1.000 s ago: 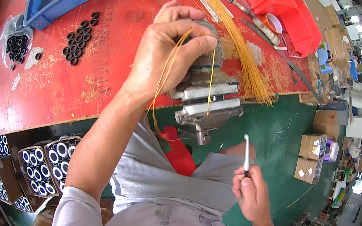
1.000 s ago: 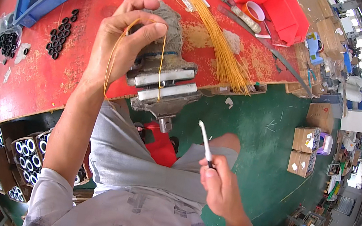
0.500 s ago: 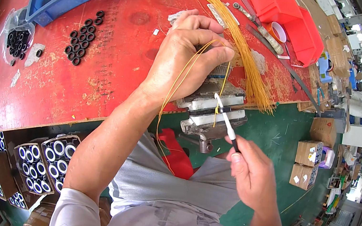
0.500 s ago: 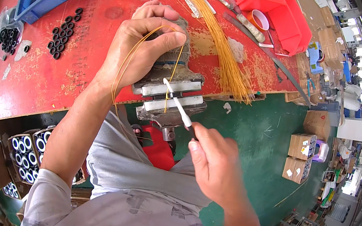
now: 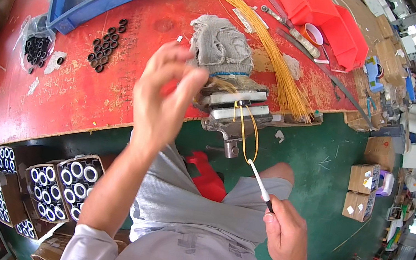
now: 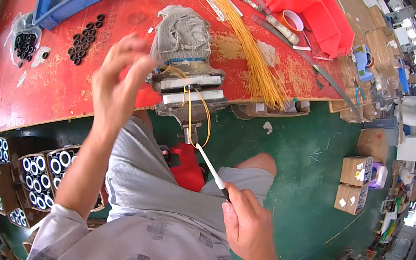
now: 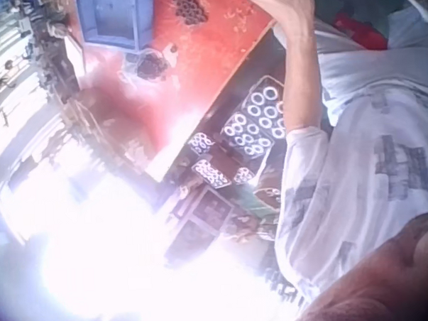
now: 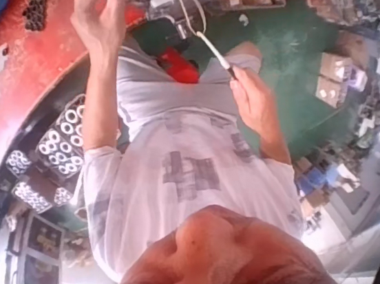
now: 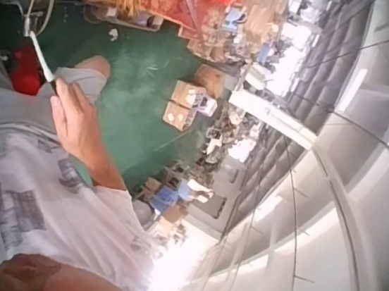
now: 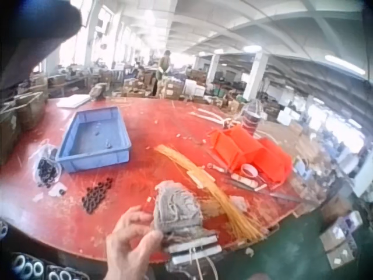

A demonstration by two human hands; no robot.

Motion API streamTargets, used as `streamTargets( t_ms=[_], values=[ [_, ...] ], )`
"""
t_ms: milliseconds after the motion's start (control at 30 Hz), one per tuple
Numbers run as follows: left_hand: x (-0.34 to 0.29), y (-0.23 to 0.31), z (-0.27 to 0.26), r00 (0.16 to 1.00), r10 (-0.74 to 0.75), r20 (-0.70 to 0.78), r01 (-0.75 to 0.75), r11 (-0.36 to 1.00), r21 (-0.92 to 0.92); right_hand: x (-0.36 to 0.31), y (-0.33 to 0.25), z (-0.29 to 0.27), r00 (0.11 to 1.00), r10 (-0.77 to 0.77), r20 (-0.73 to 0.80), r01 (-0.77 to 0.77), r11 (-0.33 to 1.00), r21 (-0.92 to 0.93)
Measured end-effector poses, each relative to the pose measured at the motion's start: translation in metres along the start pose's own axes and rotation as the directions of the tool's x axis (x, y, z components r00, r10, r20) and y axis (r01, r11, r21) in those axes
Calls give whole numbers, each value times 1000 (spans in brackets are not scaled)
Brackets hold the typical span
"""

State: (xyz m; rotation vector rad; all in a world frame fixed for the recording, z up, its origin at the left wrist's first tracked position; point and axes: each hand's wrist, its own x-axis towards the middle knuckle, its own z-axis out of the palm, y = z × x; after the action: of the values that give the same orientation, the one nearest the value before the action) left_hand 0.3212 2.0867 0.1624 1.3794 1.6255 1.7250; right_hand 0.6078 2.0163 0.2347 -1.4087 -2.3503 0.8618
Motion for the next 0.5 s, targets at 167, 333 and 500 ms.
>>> streamTargets(
  t_ms=[167, 333, 500],
  values=[
    [-60, 18, 21, 915, 394, -86, -360, 894, 268, -11, -2, 6, 999, -38, 4, 38, 998, 47],
    [-52, 9, 50, 808, 560, -183, -474, 802, 363, -22, -4, 11, 998, -20, 57, 14, 995, 99],
    [-49, 13, 12, 832, 537, -138, -427, 780, 458, -65, 19, 10, 963, 88, 253, -153, 955, 253]
  ],
)
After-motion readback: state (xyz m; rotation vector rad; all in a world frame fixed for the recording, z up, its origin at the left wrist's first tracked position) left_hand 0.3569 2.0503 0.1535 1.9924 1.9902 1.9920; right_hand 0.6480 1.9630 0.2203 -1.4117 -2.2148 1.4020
